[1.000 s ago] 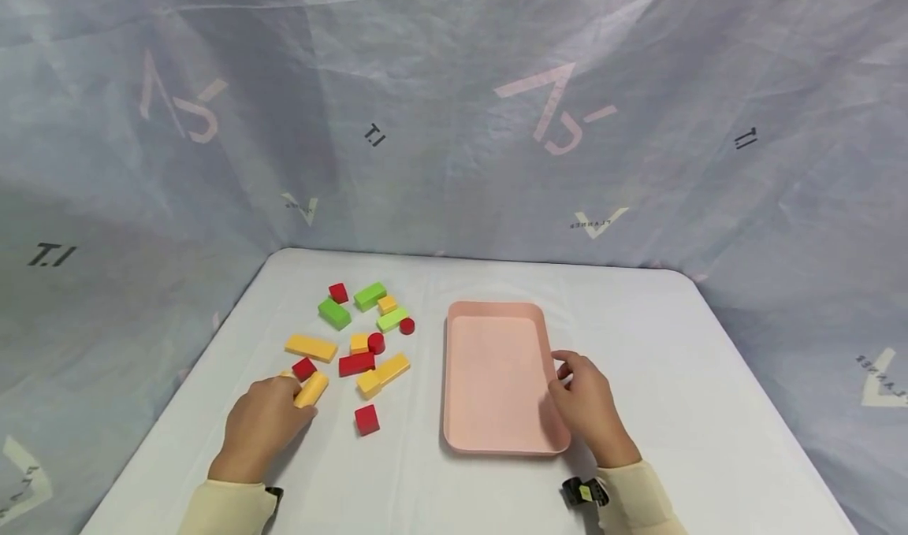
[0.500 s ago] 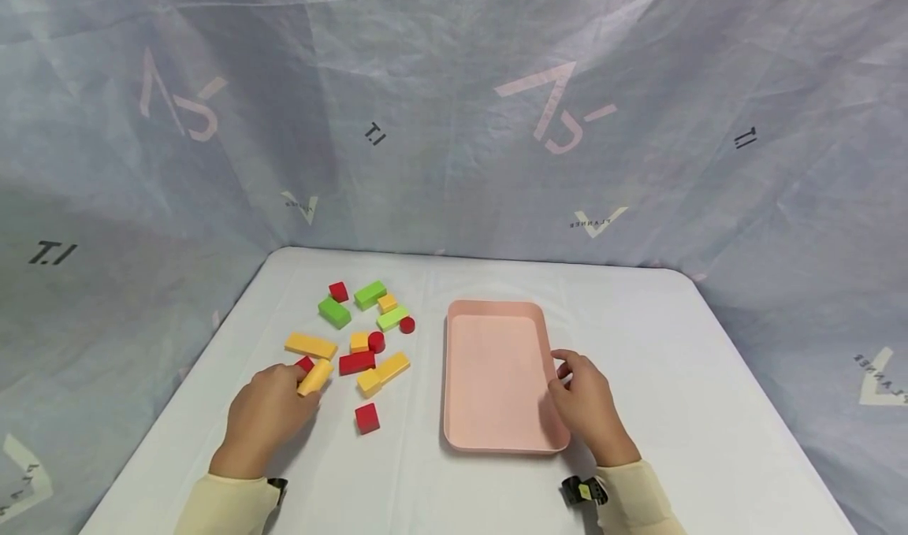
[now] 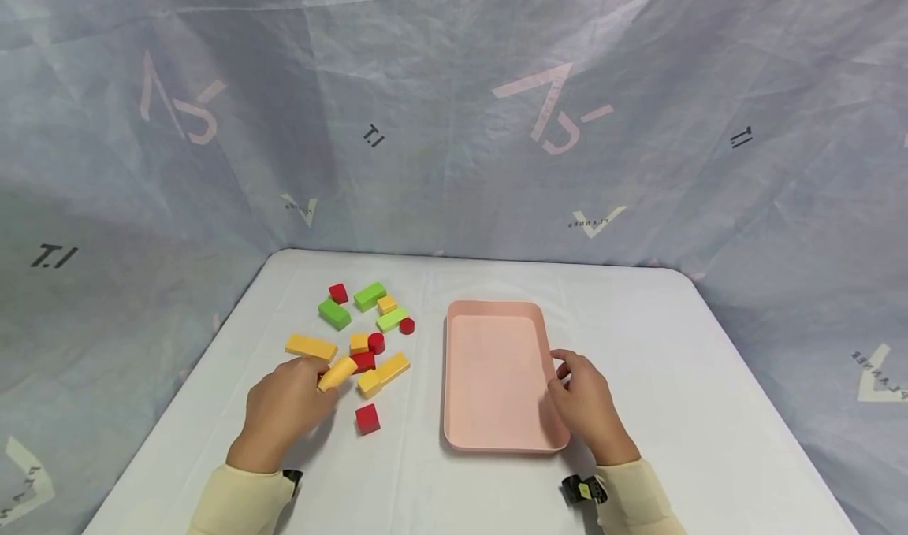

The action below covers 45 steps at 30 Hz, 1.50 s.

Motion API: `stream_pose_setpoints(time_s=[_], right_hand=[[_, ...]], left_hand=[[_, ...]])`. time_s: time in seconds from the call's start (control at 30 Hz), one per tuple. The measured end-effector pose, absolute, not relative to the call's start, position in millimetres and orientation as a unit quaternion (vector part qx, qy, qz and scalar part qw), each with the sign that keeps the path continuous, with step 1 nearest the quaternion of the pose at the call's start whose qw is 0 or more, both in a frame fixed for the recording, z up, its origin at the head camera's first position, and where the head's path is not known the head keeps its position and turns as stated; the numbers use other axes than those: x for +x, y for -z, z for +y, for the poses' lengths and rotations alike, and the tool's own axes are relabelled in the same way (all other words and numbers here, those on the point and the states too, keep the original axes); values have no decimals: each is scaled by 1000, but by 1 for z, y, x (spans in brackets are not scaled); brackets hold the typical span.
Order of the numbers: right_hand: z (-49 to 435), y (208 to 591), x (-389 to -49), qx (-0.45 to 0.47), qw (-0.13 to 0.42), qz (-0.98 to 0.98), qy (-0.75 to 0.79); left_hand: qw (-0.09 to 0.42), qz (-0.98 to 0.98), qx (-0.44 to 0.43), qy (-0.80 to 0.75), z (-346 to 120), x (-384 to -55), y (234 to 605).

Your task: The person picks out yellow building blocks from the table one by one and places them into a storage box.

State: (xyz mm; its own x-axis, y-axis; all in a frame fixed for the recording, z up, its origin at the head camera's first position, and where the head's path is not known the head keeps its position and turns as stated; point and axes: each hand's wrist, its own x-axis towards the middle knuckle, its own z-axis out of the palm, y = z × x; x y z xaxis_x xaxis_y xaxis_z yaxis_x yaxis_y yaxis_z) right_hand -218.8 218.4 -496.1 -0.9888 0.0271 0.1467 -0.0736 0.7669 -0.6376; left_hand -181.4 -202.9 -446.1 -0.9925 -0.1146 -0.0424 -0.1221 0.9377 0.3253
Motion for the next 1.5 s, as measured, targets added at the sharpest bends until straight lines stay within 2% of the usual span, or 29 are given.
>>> stream_pose_setpoints(time_s=[0.43, 1.0, 1.5], right_hand=[[219, 502, -219, 16, 82, -935, -345], [220, 501, -218, 13, 77, -935, -346], [222, 505, -219, 10, 82, -931, -355]], left_hand=[[-12, 989, -6, -146, -179, -184, 441], [-76, 986, 66, -130, -138, -189, 442], [-85, 982, 110, -130, -110, -191, 451]])
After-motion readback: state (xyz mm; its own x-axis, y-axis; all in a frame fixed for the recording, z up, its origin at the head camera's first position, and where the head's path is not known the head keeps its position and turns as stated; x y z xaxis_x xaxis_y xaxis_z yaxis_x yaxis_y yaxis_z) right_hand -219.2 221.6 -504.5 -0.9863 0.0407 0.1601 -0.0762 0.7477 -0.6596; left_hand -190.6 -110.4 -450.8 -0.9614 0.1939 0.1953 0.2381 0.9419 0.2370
